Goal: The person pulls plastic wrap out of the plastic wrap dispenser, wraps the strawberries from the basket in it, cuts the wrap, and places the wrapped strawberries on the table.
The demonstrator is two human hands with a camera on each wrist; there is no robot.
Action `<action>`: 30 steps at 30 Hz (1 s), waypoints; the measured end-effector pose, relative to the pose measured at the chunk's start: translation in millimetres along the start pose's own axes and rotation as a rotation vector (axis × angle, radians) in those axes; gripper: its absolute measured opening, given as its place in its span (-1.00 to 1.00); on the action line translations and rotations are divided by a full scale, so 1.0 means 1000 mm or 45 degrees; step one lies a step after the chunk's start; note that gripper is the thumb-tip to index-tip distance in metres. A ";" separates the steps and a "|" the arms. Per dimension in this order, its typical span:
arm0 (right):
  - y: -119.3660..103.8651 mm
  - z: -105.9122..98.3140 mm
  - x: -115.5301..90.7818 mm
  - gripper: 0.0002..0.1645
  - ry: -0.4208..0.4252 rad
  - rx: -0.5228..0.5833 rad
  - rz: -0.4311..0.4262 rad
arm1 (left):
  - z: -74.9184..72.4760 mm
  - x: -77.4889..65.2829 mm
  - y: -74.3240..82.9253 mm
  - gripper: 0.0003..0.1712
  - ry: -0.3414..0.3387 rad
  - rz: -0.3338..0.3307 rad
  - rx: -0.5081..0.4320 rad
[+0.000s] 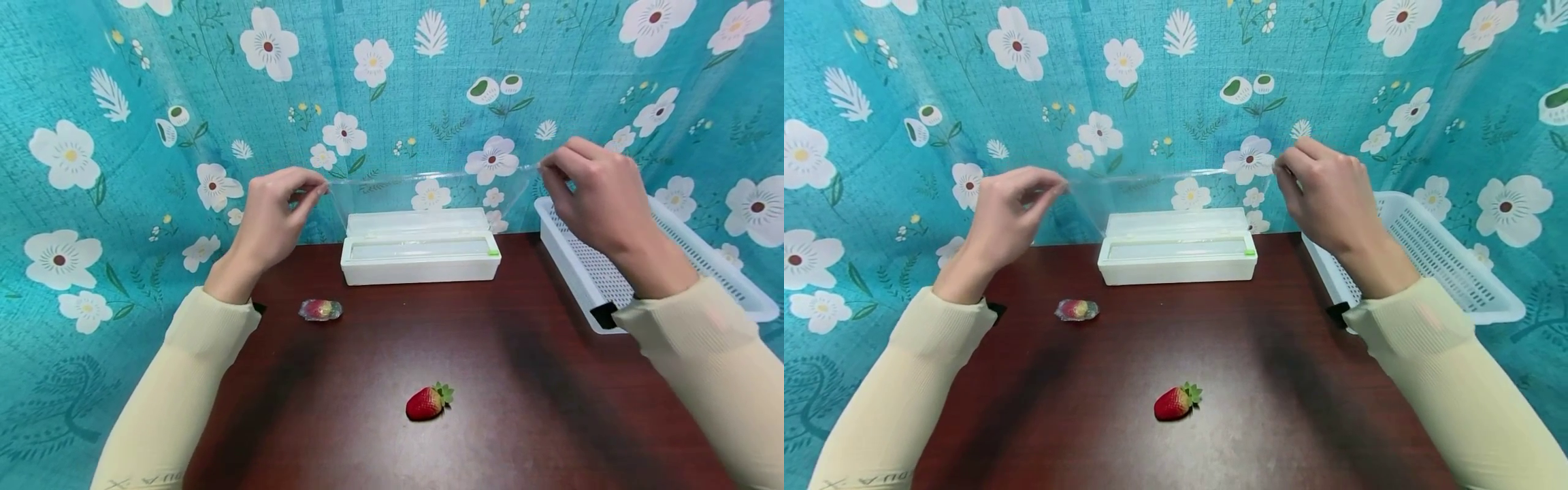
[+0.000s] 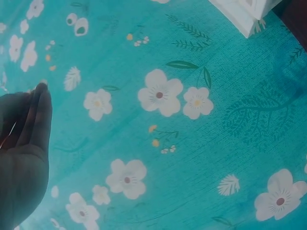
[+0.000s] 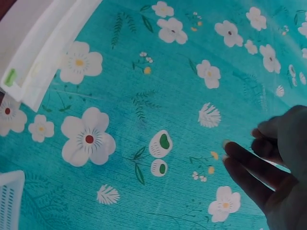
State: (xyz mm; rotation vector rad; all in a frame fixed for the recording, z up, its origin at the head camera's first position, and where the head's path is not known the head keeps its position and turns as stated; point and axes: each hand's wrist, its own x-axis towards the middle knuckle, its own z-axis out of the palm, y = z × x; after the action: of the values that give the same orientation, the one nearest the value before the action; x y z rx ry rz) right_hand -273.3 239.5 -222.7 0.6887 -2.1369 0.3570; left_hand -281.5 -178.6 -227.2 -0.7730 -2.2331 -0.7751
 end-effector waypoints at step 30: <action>-0.030 -0.009 -0.159 -0.56 -0.701 0.423 -0.223 | 0.020 -0.161 0.023 -0.67 -0.536 0.054 -0.103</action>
State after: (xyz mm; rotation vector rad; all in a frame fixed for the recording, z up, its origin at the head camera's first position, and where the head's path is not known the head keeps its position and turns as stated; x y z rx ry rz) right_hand -171.3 275.1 -343.4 1.2755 -2.5292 0.4729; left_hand -173.4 -200.4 -348.3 -1.1039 -2.5546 -0.7379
